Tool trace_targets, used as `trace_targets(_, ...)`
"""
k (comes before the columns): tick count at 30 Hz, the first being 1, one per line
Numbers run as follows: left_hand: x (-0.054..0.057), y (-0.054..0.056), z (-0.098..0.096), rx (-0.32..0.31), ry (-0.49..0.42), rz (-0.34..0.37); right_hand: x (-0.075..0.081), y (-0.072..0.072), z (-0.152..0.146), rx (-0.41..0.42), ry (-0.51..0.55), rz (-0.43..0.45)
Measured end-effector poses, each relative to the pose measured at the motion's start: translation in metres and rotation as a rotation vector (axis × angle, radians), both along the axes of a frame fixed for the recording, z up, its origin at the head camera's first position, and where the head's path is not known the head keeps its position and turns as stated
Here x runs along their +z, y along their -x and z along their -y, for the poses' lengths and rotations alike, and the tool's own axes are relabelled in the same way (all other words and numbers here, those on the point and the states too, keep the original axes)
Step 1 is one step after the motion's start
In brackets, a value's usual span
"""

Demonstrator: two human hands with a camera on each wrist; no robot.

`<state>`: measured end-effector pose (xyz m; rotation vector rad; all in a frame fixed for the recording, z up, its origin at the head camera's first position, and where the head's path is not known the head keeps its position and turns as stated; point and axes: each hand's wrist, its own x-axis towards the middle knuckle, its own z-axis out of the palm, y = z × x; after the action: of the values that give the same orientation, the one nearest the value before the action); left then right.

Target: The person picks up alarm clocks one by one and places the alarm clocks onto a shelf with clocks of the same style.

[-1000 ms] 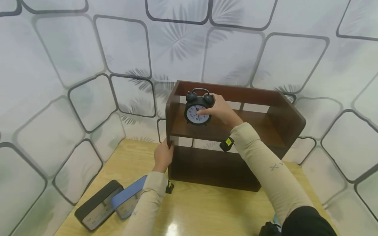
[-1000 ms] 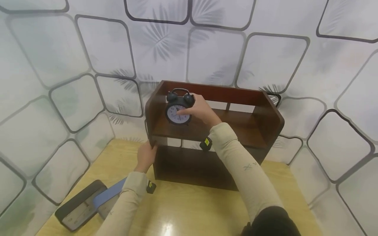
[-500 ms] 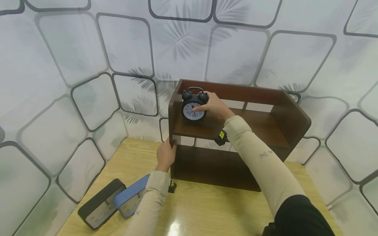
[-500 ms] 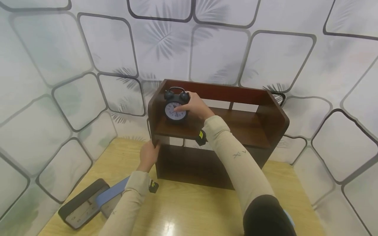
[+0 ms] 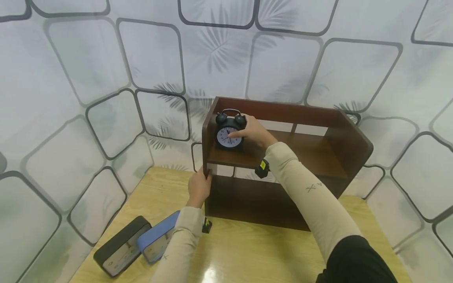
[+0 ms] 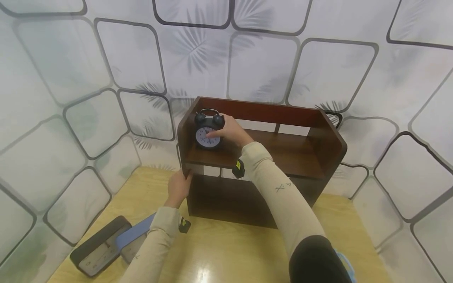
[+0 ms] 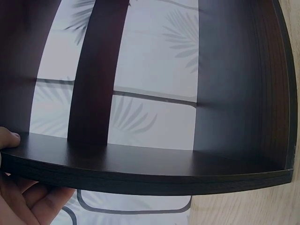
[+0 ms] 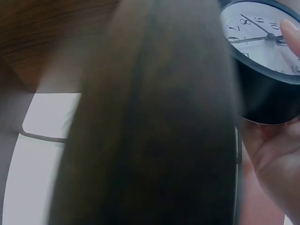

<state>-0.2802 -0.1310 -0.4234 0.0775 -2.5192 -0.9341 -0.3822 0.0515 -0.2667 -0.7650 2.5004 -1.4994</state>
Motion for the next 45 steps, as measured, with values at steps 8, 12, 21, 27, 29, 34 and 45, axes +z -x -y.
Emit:
trace_targets(8, -0.0004, 0.0003, -0.0006, 0.003, 0.020, -0.028, 0.0014, -0.0046, -0.0004, 0.008, 0.008, 0.048)
trace_targets(12, -0.0002, 0.0006, -0.0003, 0.009, 0.013, -0.032, 0.0005, -0.0046, 0.0009, -0.001, 0.015, 0.035)
trace_targets(21, 0.0010, -0.0006, 0.0005, 0.008, 0.009, -0.018, -0.0020, -0.0053, 0.0052, 0.013, 0.030, 0.035)
trace_targets(27, -0.0003, 0.0012, 0.0004, 0.014, 0.013, -0.017, -0.0017, -0.0045, 0.0072, 0.032, 0.047, 0.045)
trace_targets(29, -0.0004, 0.0014, 0.0008, 0.013, 0.009, -0.018, -0.0016, -0.0042, 0.0080, 0.035, 0.059, 0.051)
trace_targets(34, 0.0000, 0.0012, 0.0012, 0.009, 0.010, -0.015, -0.0017, -0.0044, 0.0091, 0.032, 0.073, 0.058)
trace_targets(45, -0.0030, 0.0003, -0.0012, 0.012, 0.014, -0.018, -0.0038, -0.0077, 0.0072, 0.009, 0.079, 0.070)
